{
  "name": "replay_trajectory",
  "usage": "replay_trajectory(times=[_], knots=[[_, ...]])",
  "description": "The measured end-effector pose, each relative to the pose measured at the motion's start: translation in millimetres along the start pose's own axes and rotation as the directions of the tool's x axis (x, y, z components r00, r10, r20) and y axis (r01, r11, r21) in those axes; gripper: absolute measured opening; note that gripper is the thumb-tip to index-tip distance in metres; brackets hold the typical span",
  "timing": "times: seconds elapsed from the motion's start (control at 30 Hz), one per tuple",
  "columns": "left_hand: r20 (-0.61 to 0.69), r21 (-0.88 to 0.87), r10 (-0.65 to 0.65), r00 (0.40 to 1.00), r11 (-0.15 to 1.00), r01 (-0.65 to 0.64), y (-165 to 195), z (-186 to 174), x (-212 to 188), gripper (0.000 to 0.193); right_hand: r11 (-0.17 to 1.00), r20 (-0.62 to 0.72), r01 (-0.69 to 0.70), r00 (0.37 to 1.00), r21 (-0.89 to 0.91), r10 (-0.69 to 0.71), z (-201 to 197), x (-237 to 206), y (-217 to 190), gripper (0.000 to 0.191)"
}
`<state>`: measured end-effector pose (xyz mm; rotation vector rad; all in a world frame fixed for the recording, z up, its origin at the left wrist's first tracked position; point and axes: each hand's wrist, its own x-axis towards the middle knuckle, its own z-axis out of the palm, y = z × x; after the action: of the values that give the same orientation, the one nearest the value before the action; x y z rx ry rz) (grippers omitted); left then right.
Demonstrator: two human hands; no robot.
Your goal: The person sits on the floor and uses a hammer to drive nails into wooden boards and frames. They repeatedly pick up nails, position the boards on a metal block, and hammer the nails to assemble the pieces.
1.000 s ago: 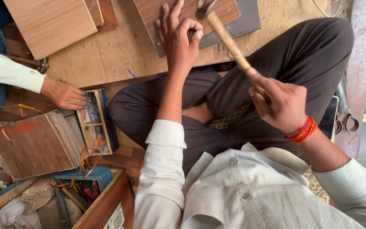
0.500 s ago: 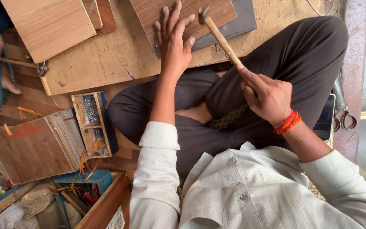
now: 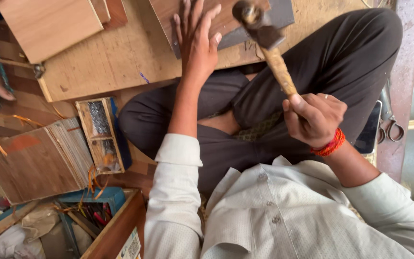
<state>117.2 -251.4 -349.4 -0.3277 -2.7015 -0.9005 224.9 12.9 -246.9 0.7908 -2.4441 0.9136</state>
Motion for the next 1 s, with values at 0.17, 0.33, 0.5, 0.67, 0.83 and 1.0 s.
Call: replay_trajectory(times=[0.17, 0.33, 0.5, 0.67, 0.83, 1.0], knots=[[0.03, 0.003, -0.028, 0.999, 1.0, 0.028, -2.2, 0.8, 0.5, 0.061, 0.969, 0.258, -0.14, 0.947, -0.205, 0.192, -3.7, 4.3, 1.1, 0.051], [-0.005, 0.0, -0.001, 1.0, 1.0, 0.001, -1.9, -0.1, -1.5, 0.069, 0.998, 0.094, -0.05, 0.994, -0.041, 0.054, -1.4, -0.2, -4.8, 0.045], [-0.011, -0.036, -0.045, 0.999, 0.998, 0.044, 4.5, -5.6, -1.0, 0.08, 0.952, 0.316, -0.194, 0.911, -0.235, 0.264, 1.3, -9.6, -9.4, 0.064], [-0.068, -0.07, 0.082, 0.994, 0.994, -0.087, 8.4, -11.9, -1.6, 0.044, 0.864, 0.463, -0.494, 0.789, 0.09, 0.403, -22.0, -43.0, -23.6, 0.07], [-0.18, -0.052, 0.146, 0.973, 0.986, -0.157, 14.1, -12.0, -7.5, 0.02, 0.321, 0.76, -0.925, 0.356, 0.204, 0.543, -36.3, -83.2, -50.6, 0.066], [-0.264, 0.073, 0.217, 0.94, 0.976, -0.205, 30.2, -33.1, -1.2, 0.013, 0.438, 0.785, -0.894, 0.336, 0.093, 0.52, -39.7, -87.8, -62.0, 0.06]])
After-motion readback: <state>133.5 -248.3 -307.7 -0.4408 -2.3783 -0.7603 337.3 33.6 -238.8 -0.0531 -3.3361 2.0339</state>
